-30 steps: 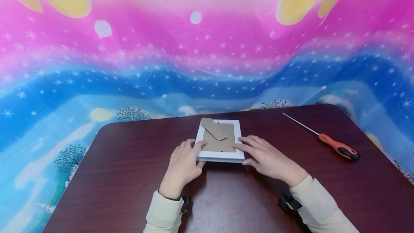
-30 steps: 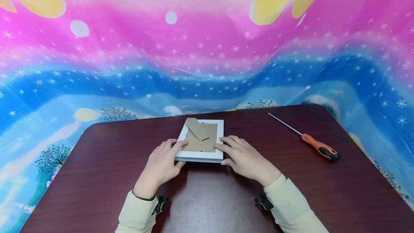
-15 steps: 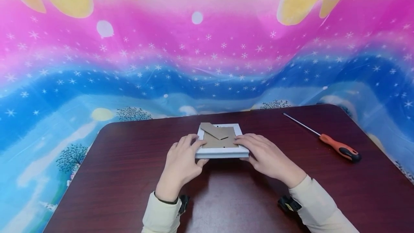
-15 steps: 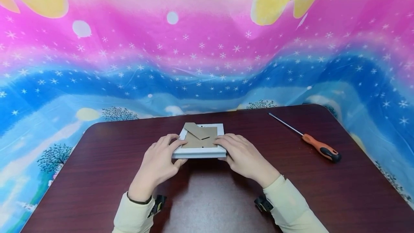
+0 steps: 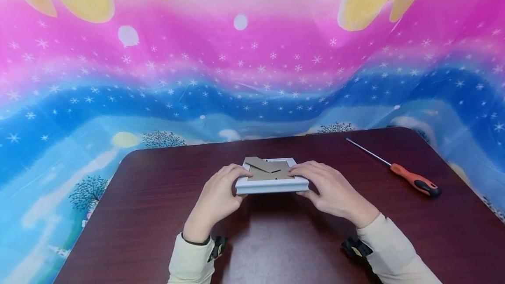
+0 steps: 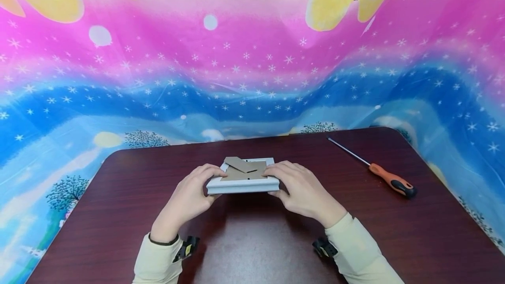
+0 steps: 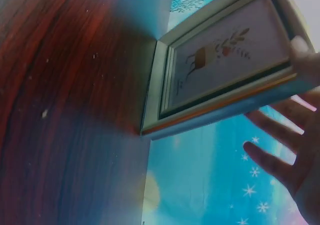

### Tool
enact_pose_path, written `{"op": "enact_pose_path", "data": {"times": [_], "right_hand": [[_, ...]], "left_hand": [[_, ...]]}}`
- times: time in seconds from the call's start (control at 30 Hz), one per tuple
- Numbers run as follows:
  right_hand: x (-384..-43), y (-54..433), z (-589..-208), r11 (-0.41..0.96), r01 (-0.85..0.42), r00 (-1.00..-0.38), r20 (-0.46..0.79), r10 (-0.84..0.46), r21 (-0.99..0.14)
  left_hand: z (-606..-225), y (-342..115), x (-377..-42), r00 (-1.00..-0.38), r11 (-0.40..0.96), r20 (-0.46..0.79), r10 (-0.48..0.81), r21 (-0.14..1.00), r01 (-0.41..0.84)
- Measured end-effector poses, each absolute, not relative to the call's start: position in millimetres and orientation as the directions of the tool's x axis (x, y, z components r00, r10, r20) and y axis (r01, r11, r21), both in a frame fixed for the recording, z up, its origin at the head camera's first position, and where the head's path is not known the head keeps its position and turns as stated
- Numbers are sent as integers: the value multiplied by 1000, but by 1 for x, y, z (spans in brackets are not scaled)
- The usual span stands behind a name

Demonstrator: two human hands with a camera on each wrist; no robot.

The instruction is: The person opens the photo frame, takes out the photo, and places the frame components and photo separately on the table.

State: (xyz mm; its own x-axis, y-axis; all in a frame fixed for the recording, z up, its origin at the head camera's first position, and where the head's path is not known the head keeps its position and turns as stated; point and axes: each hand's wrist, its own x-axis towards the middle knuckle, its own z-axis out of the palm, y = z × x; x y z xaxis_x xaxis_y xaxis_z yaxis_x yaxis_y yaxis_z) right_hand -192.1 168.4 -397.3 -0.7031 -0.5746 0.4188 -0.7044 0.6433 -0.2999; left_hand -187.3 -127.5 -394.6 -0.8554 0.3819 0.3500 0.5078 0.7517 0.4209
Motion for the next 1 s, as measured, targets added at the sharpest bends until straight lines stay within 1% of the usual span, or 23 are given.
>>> {"op": "enact_pose_path", "data": {"times": [0.17,0.33,0.57,0.7,0.83,1.0], "right_hand": [[-194,173,-398,581,-739,-671,452,-588,-342],[-196,176,-397,523,-754,-657,478,-584,-397],[-195,180,-396,482,-736,-675,464,-574,-475],[-195,181,-395,438,-742,-665,478,-574,-507],[-195,182,-394,393,-750,-653,498,-571,-532],[-195,183,-394,351,-742,-657,516,-550,-571]], "left_hand": [[-394,-127,-187,-850,708,346,397,473,524],[-393,-126,-187,-844,690,348,408,487,535],[-394,-128,-188,-839,671,349,417,504,543],[-392,-130,-187,-837,652,338,432,524,548],[-391,-130,-186,-851,631,306,426,574,522],[-390,-130,-184,-868,605,261,423,632,485]]}}
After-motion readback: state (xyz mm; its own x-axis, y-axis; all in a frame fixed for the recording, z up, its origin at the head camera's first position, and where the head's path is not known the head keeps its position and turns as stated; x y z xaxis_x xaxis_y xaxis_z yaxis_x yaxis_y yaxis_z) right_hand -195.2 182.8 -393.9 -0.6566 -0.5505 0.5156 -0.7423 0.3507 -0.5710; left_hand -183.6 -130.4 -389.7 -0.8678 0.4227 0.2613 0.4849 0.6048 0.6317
